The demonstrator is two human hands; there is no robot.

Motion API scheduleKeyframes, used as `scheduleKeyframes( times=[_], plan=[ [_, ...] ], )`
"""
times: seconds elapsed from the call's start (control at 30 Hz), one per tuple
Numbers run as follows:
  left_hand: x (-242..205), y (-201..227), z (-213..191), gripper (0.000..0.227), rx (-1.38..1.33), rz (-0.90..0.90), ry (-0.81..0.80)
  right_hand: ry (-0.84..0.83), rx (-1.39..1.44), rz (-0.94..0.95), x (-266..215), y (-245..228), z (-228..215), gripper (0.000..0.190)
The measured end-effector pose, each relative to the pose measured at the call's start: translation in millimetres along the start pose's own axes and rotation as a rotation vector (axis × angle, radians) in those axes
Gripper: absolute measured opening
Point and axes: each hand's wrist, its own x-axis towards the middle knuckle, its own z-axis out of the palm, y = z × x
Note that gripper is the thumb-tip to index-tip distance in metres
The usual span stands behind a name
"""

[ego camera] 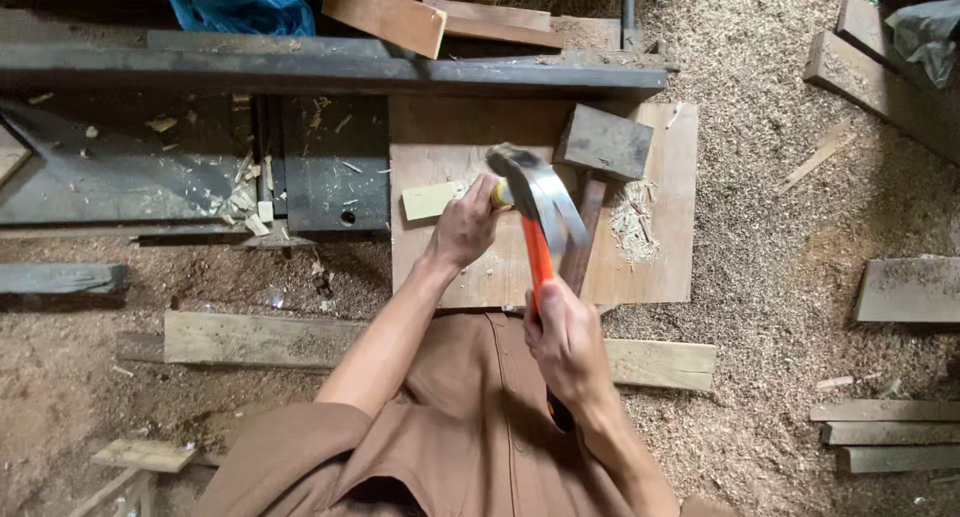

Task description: The person uses a chisel and hammer to carve a small wooden block on a workbench. They repeatedly strike the chisel to remove wood shavings and shape the piece.

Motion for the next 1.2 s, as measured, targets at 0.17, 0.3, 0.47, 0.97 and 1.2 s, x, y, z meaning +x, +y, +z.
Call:
scheduleKeyframes(
  times=[0.17,0.3,0.47,0.97,1.2],
  plan=[
    [-10,-11,8,0.027,-0.041,-0.037,-0.039,0.048,-0.192,0.074,-7,1,8,0.048],
    [4,-18,2,0.019,0.011,0.013,-0.029,0.034,-0.197,0.067,3,-8,10,0.047],
    [-10,-7,4,0.03,0.024,0.131,0.073,0.053,-0.12,0.028,-23,-4,2,0.047],
    [-5,-12,1,0.04,-0.014,0.03,0.01,0.025,-0.201,0.076,-17,-7,-1,0.044],
    [-4,-8,-5,0.04,-0.058,-0.027,-0.016,0.011,-0.15,-0.077,-22,-8,-5,0.043]
  ],
)
